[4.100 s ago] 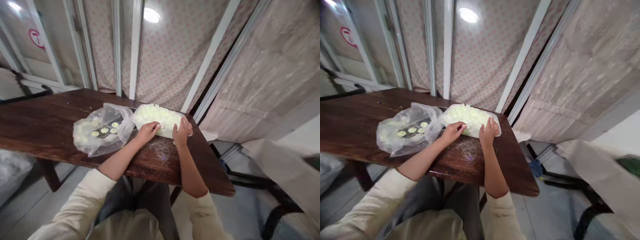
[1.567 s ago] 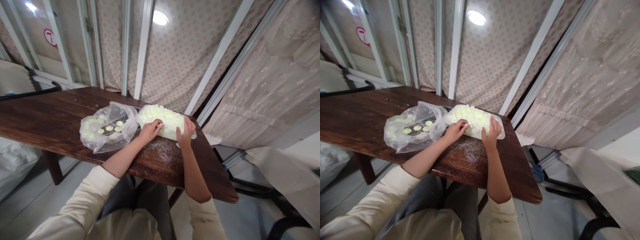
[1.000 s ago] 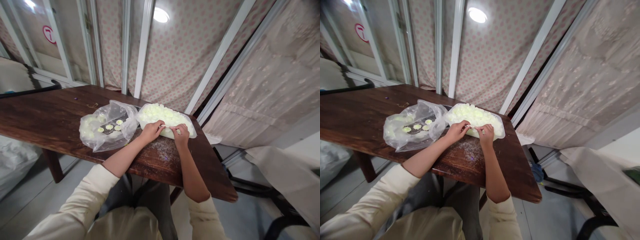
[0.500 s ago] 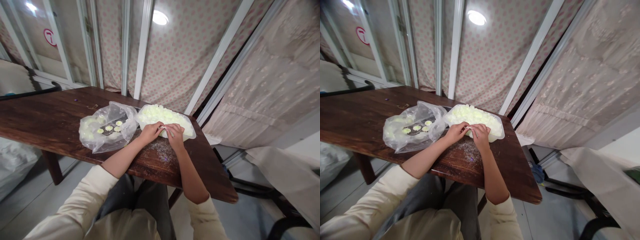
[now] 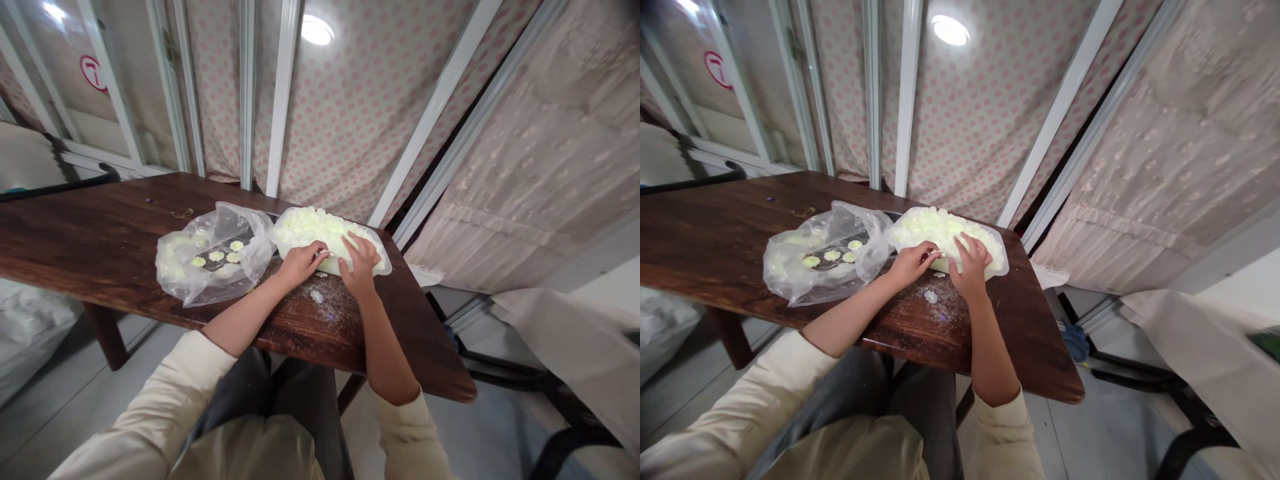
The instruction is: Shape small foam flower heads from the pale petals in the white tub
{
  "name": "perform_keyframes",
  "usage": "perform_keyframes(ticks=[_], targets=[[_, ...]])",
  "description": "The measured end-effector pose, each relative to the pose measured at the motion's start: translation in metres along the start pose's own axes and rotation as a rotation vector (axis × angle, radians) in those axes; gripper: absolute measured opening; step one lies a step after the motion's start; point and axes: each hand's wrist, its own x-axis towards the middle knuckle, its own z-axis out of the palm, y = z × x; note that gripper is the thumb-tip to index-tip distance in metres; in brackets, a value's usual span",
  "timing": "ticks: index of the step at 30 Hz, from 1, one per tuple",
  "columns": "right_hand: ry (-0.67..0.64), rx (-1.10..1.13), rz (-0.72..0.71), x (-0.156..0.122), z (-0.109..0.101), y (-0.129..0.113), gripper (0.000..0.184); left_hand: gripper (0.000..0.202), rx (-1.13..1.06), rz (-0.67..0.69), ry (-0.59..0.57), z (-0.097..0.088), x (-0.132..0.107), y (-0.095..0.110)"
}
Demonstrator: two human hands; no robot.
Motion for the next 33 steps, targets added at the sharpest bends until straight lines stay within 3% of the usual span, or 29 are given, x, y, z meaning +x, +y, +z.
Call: perform_keyframes(ticks=[2,8,17,21,25,29,33], targets=[[-0.056,0.117,-0.068,0.0,0.002,-0.008,0.031,0.029,0.0,0.019,-0.014,0.001,0.0,-0.001],[0.018,0.298,0.032,0.002,0.008,-0.013,0.019,0.032,0.071,0.013,-0.07,0.003,0.0,0.001],[0.101,0.303,0.08,0.003,0.007,-0.01,0.023,0.032,0.054,0.027,-0.091,0.0,-0.001,0.006],[0.179,0.304,0.227,0.003,0.008,0.0,0.025,0.031,0.05,-0.008,-0.064,0.0,0.0,0.004],[0.246,0.062,0.377,0.001,0.007,0.012,0.024,0.03,0.015,-0.036,-0.032,0.0,0.0,0.002],[0.11,-0.068,0.245,-0.002,0.004,0.007,0.046,0.031,0.033,-0.017,-0.034,0.001,0.0,0.002],[-0.041,0.101,-0.006,-0.001,0.005,-0.008,0.031,0.03,0.058,0.027,-0.06,-0.001,-0.001,0.003]])
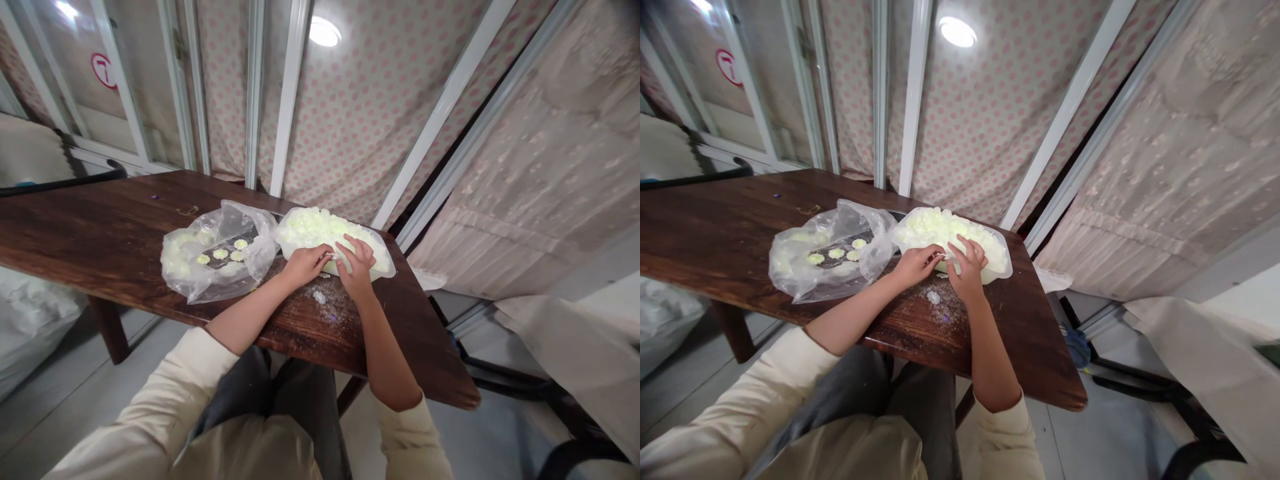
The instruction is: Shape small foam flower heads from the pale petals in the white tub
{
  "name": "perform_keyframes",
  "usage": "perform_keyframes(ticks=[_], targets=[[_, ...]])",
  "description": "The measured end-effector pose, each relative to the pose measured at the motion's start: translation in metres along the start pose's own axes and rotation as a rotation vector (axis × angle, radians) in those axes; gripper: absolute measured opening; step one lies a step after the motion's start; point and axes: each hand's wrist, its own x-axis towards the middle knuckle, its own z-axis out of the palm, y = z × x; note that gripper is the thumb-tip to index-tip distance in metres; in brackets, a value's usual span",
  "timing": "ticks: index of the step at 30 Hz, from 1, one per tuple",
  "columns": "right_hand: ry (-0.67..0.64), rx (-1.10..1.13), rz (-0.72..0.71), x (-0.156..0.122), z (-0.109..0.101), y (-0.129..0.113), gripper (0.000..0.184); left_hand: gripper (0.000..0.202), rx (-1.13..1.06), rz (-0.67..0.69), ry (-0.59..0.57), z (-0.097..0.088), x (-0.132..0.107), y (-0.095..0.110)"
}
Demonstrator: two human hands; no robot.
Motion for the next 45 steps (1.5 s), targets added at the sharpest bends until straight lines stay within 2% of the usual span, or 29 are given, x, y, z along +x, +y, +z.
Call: perform_keyframes(ticks=[3,5,8,10,12,14,17,20,26,33,35,38,40,42,45], targets=[[0.04,0.115,0.018,0.002,0.002,-0.003,0.017,0.031,0.025,0.024,-0.012,0.001,0.0,-0.001],[0.119,0.122,0.095,0.003,0.002,0.001,0.018,0.033,0.037,-0.001,0.001,0.003,0.0,-0.002],[0.257,0.031,0.246,0.004,-0.001,0.011,0.022,0.034,0.008,-0.072,0.033,0.006,0.0,-0.003],[0.294,-0.061,0.32,0.003,-0.004,0.016,0.017,0.033,-0.012,-0.094,0.037,0.007,0.0,-0.003],[0.245,-0.125,0.31,0.002,-0.006,0.016,0.031,0.032,-0.018,-0.091,0.024,0.008,-0.001,-0.001],[0.121,-0.113,0.192,0.001,-0.007,0.012,0.043,0.032,-0.02,-0.088,0.016,0.007,-0.001,0.0],[-0.064,0.0,-0.013,0.0,-0.004,0.003,0.039,0.029,-0.033,-0.104,0.031,0.005,-0.001,0.0],[-0.09,0.077,-0.043,0.0,0.001,-0.003,0.026,0.027,-0.054,-0.1,0.038,0.003,-0.001,0.001],[0.029,0.109,-0.008,0.002,0.003,0.002,0.018,0.029,-0.03,-0.084,0.006,0.001,-0.001,0.005],[0.101,0.123,0.077,0.004,0.003,0.008,0.027,0.033,0.054,-0.096,-0.004,0.002,0.001,0.006],[0.192,0.092,0.149,0.004,0.0,0.012,0.028,0.032,0.041,-0.123,-0.004,0.001,0.002,0.003],[0.319,-0.086,0.272,0.003,-0.005,0.018,0.026,0.031,-0.02,-0.16,0.005,0.001,0.003,-0.001],[0.263,-0.187,0.257,0.002,-0.007,0.017,0.035,0.034,-0.06,-0.16,0.01,0.0,0.003,-0.001],[0.101,-0.185,0.128,0.002,-0.005,0.01,0.045,0.038,-0.079,-0.147,0.004,0.0,0.002,0.0],[-0.091,-0.062,-0.059,0.001,0.0,-0.003,0.038,0.037,-0.076,-0.105,-0.02,0.0,0.001,0.001]])
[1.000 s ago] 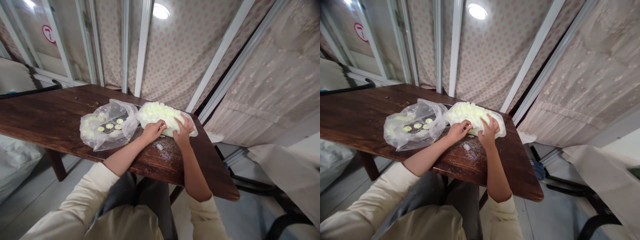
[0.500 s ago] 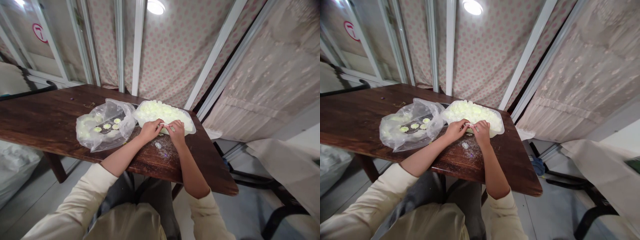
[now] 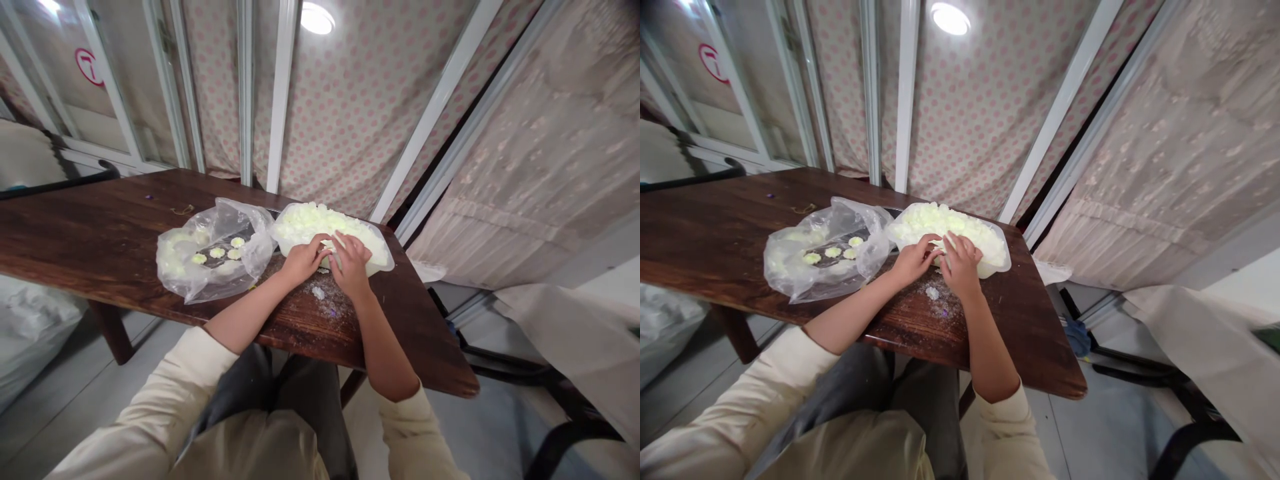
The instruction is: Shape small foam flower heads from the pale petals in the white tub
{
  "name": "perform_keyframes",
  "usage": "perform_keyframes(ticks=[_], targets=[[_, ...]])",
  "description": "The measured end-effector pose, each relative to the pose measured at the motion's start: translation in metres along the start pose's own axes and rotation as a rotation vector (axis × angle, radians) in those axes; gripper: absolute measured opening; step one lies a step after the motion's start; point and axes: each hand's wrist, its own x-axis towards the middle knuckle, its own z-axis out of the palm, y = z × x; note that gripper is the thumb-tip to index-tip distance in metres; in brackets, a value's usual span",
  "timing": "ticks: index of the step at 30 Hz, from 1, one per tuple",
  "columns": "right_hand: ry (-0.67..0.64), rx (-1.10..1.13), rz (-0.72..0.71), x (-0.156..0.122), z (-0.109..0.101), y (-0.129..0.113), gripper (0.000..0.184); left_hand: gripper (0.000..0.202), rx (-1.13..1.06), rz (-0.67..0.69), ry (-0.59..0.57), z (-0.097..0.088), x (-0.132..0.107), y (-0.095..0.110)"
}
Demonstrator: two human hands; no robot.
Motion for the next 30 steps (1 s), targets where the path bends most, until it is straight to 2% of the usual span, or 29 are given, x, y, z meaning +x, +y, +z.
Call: perform_keyframes(ticks=[2,8,13,21,26,28,30], targets=[[-0.004,0.068,-0.01,0.0,0.003,-0.005,0.029,0.036,0.02,0.028,-0.012,0.0,0.0,0.0],[0.145,0.104,0.067,0.0,0.005,0.001,0.021,0.035,0.108,0.04,0.0,0.004,0.0,-0.001],[0.182,0.099,0.057,0.001,0.004,0.002,0.021,0.034,0.051,0.028,-0.005,0.005,0.0,0.0],[0.251,0.111,0.139,0.001,0.004,0.005,0.03,0.029,-0.149,-0.007,-0.009,0.006,0.002,0.0],[0.421,-0.07,0.336,-0.001,0.003,0.022,0.026,0.029,-0.116,-0.034,0.021,0.007,0.003,-0.002],[0.399,-0.14,0.384,-0.002,0.001,0.026,0.032,0.027,-0.094,-0.026,0.019,0.009,0.002,-0.003],[0.315,-0.145,0.335,-0.002,-0.001,0.026,0.041,0.027,-0.081,-0.005,0.017,0.01,0.002,-0.003]])
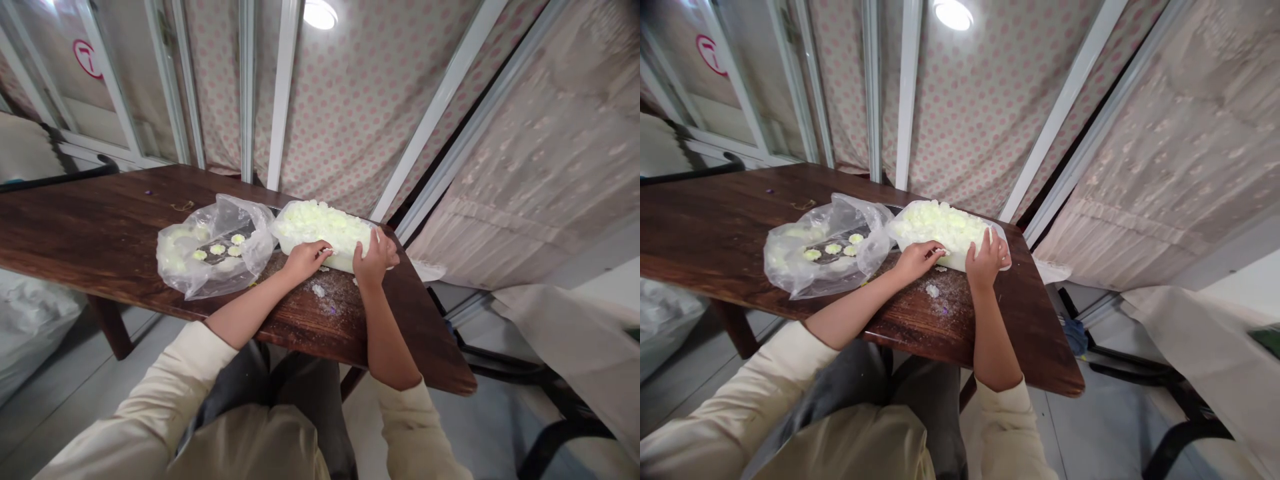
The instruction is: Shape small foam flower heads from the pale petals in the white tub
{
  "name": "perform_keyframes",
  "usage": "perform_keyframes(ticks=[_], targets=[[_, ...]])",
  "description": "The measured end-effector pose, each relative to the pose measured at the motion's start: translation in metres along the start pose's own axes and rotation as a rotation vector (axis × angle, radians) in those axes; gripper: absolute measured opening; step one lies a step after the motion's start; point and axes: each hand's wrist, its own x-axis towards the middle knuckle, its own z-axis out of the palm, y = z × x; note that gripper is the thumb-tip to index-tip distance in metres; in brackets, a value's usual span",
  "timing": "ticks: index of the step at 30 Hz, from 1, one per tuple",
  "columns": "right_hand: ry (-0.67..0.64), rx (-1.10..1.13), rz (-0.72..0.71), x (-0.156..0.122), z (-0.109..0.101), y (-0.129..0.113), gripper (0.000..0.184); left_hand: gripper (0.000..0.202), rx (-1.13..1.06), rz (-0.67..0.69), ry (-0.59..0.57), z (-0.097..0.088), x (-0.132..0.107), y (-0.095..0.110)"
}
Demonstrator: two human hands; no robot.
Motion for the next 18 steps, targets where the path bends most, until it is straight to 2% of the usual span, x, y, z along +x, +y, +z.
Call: perform_keyframes(ticks=[4,6,10,18], targets=[[-0.214,0.134,-0.268,-0.003,-0.003,-0.011,0.037,0.028,-0.009,0.036,0.042,-0.002,-0.001,-0.001],[-0.273,0.198,-0.343,-0.005,-0.002,-0.017,0.03,0.028,-0.003,0.056,0.056,-0.004,-0.001,-0.001],[-0.222,0.314,-0.305,-0.007,0.005,-0.018,0.018,0.031,0.041,0.045,0.055,-0.006,-0.001,0.001],[-0.147,0.339,-0.253,-0.005,0.007,-0.016,0.024,0.035,0.129,0.045,0.049,-0.008,-0.002,0.007]])
